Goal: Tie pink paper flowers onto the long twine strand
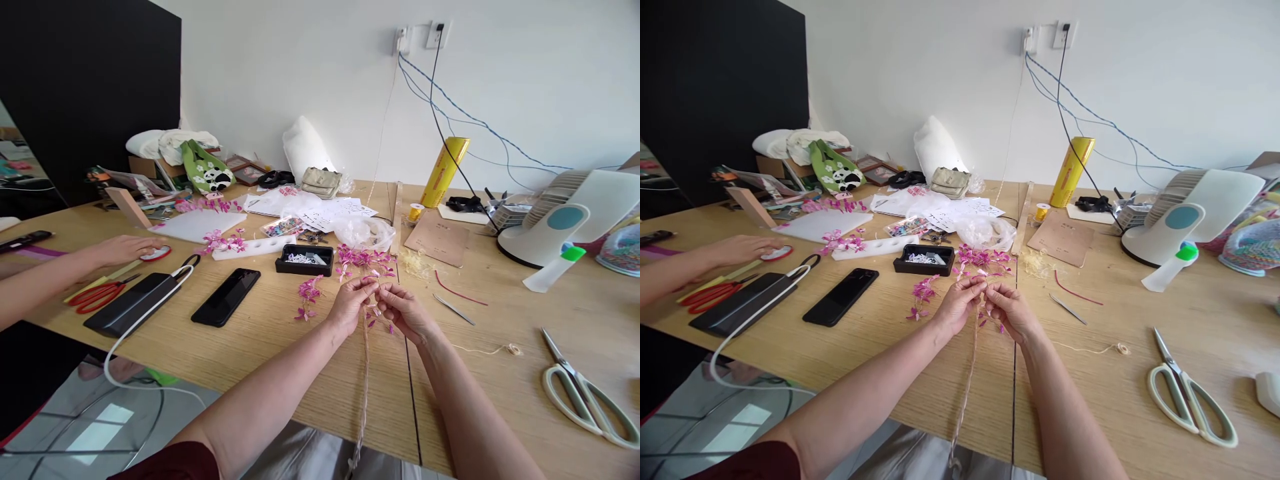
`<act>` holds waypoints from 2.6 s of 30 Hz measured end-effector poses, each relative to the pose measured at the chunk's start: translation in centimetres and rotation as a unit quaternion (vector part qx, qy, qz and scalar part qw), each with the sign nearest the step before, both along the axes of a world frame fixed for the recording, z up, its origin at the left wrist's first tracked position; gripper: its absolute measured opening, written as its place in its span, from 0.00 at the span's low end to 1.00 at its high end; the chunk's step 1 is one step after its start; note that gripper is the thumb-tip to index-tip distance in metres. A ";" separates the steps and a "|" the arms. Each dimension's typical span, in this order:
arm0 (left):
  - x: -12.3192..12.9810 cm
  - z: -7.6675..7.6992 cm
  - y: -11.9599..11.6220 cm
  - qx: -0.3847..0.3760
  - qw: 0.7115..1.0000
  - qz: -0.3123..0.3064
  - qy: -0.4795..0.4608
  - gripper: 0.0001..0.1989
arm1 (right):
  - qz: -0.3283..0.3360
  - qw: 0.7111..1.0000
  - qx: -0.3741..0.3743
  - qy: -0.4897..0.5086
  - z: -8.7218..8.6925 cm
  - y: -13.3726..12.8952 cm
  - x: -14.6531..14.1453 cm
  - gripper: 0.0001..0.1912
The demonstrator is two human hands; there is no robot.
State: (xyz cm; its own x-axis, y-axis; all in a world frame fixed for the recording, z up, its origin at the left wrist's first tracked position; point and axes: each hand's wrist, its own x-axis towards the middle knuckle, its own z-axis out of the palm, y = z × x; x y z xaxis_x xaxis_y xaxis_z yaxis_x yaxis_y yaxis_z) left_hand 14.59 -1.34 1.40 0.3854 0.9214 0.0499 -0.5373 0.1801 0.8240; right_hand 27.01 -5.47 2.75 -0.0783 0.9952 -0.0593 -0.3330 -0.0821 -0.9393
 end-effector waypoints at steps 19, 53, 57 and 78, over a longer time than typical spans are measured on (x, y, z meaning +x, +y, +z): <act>0.2 0.2 -0.6 0.013 1.000 0.022 0.003 0.11 | -0.063 0.998 0.008 0.017 -0.3 0.3 0.3 0.14; 0.2 -0.1 -0.4 0.004 1.000 0.017 -0.013 0.10 | -0.035 0.997 -0.008 0.063 -0.2 0.2 0.2 0.14; 0.2 -0.1 -0.6 0.002 1.000 0.008 -0.018 0.10 | -0.034 0.996 -0.008 0.080 -0.4 0.3 0.2 0.14; -0.1 0.3 -0.4 0.019 0.999 0.040 0.029 0.12 | -0.019 0.998 0.008 0.054 0.0 0.1 0.2 0.12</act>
State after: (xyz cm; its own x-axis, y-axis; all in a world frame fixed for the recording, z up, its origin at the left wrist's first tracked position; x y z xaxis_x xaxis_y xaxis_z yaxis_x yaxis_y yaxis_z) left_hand 14.47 -1.71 1.69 0.3143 0.9471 0.0651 -0.4997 0.1067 0.8596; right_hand 27.24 -5.39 2.71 -0.0460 0.9983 -0.0361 -0.4349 -0.0525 -0.8990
